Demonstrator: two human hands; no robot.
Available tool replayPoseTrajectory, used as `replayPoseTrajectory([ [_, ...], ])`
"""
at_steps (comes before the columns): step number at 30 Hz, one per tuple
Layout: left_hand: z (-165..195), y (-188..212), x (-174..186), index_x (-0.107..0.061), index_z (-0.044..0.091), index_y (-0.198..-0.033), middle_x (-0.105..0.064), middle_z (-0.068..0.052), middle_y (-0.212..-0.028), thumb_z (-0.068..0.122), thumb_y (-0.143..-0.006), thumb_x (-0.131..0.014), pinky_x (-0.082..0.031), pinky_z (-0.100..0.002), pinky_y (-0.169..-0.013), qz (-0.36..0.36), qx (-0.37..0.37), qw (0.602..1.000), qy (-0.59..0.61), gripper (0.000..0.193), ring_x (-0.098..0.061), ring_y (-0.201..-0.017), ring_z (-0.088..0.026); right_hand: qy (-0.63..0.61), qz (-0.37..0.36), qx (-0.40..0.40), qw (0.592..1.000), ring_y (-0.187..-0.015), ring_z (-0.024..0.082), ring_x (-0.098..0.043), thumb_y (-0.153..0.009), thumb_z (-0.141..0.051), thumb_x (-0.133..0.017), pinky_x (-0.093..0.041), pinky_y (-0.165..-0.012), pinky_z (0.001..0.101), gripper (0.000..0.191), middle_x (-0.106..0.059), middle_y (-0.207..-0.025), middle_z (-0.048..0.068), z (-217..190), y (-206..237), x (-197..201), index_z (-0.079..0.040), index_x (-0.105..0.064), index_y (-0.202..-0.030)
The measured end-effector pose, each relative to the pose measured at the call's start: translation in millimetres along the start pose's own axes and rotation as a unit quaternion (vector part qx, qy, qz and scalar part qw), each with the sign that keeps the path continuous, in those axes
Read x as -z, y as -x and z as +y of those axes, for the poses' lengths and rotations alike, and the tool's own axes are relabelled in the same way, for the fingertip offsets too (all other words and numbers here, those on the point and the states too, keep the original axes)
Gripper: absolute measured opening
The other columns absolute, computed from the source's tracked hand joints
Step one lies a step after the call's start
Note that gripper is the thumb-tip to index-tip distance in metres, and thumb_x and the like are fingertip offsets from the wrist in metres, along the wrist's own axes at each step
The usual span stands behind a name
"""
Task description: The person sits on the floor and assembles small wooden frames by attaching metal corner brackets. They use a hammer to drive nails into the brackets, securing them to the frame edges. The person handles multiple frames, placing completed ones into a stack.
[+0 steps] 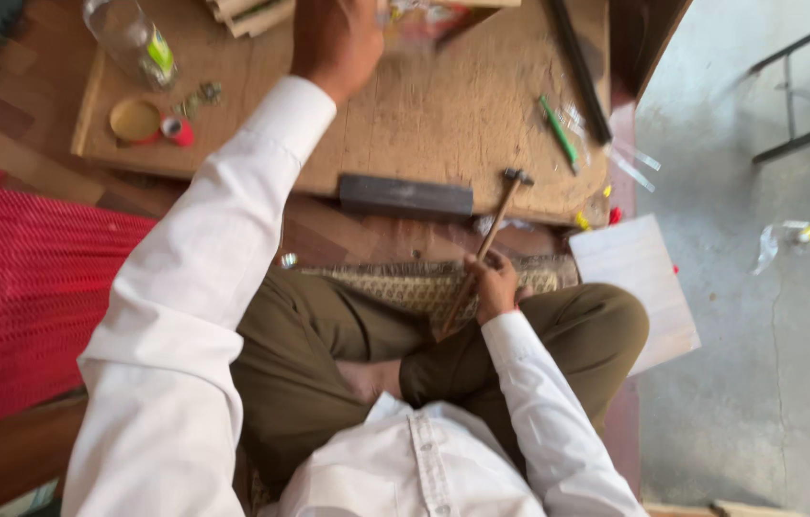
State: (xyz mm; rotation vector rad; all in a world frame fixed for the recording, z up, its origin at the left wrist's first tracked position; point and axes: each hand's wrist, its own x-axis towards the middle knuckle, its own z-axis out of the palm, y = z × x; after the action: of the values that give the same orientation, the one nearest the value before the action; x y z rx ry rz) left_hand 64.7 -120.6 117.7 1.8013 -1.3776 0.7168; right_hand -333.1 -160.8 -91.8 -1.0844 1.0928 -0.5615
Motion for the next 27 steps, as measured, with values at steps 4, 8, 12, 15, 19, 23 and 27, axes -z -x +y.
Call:
replayPoseTrajectory([
  [4, 51.8, 99.6, 0.1, -0.07, 0.005, -0.104, -0.067, -0.01, -0.108, 0.003, -0.096, -0.068, -0.049, -0.039, -0.091, 0.002, -0.115, 0.991, -0.07, 0.009, -0.059, -0.099, -0.026, 0.002, -0.016, -0.004, 1.0, -0.078, 0.019, -0.067, -0.087, -0.005, -0.073, -0.051, -0.065, 0.0312, 0.05, -0.069, -0.094, 0.012, -4.6, 11.0, -6.7, 0.007, -0.058, -0.133],
  [8, 81.2, 175.5, 7.9, -0.068, 0.002, -0.106, -0.064, -0.011, -0.111, 0.0, -0.091, -0.069, -0.048, -0.041, -0.093, -0.114, -0.066, 0.991, -0.027, 0.015, -0.058, -0.101, -0.027, 0.0, -0.017, -0.01, 1.0, -0.077, 0.017, -0.068, -0.086, -0.003, -0.073, -0.054, -0.065, 0.0315, 0.048, -0.069, -0.093, 0.008, -8.4, 16.3, -10.3, 0.008, -0.058, -0.13],
  [12, 77.5, 206.6, 1.6, -0.067, 0.002, -0.109, -0.064, -0.01, -0.114, -0.005, -0.083, -0.063, -0.05, -0.041, -0.1, -0.202, -0.029, 0.979, 0.006, 0.027, -0.061, -0.106, -0.028, 0.001, -0.027, -0.001, 1.0, -0.079, 0.018, -0.067, -0.089, -0.002, -0.072, -0.053, -0.069, 0.0311, 0.047, -0.071, -0.096, 0.01, -9.2, 15.7, -11.0, 0.008, -0.058, -0.133],
  [15, 59.1, 216.0, -4.9, -0.068, 0.003, -0.107, -0.067, -0.011, -0.112, -0.007, -0.087, -0.061, -0.053, -0.042, -0.097, -0.158, 0.001, 0.987, 0.032, 0.024, -0.064, -0.105, -0.028, -0.013, -0.029, -0.014, 0.999, -0.078, 0.02, -0.069, -0.089, -0.003, -0.068, -0.056, -0.07, 0.0323, 0.046, -0.073, -0.096, 0.012, -9.2, 15.4, -10.2, 0.007, -0.057, -0.132],
  [19, 2.4, 227.1, 17.6, -0.069, 0.001, -0.102, -0.07, -0.017, -0.106, -0.008, -0.1, -0.06, -0.058, -0.042, -0.078, -0.164, 0.202, 0.965, 0.041, 0.012, -0.07, -0.09, -0.032, -0.03, -0.032, -0.017, 0.999, -0.078, 0.021, -0.068, -0.091, -0.004, -0.067, -0.056, -0.07, 0.0319, 0.044, -0.072, -0.096, 0.014, -9.7, 17.2, -11.0, 0.009, -0.056, -0.132],
  [23, -65.1, 247.2, 65.7, -0.072, 0.003, -0.094, -0.072, -0.022, -0.098, -0.005, -0.088, -0.068, -0.057, -0.05, -0.079, -0.314, 0.263, 0.908, -0.085, 0.01, -0.07, -0.09, -0.041, -0.031, -0.034, -0.008, 0.999, -0.08, 0.021, -0.069, -0.093, -0.005, -0.067, -0.057, -0.071, 0.0303, 0.042, -0.072, -0.096, 0.014, -10.3, 18.3, -16.3, 0.01, -0.057, -0.131],
  [27, -82.4, 267.6, 73.7, -0.076, 0.008, -0.088, -0.073, -0.022, -0.097, -0.003, -0.076, -0.072, -0.057, -0.052, -0.08, -0.38, 0.227, 0.894, -0.061, 0.016, -0.07, -0.091, -0.044, -0.05, -0.014, -0.007, 0.999, -0.073, 0.018, -0.067, -0.096, -0.012, -0.067, -0.056, -0.063, 0.0293, 0.031, -0.071, -0.091, 0.012, -9.9, 19.7, -20.2, 0.005, -0.062, -0.121],
])
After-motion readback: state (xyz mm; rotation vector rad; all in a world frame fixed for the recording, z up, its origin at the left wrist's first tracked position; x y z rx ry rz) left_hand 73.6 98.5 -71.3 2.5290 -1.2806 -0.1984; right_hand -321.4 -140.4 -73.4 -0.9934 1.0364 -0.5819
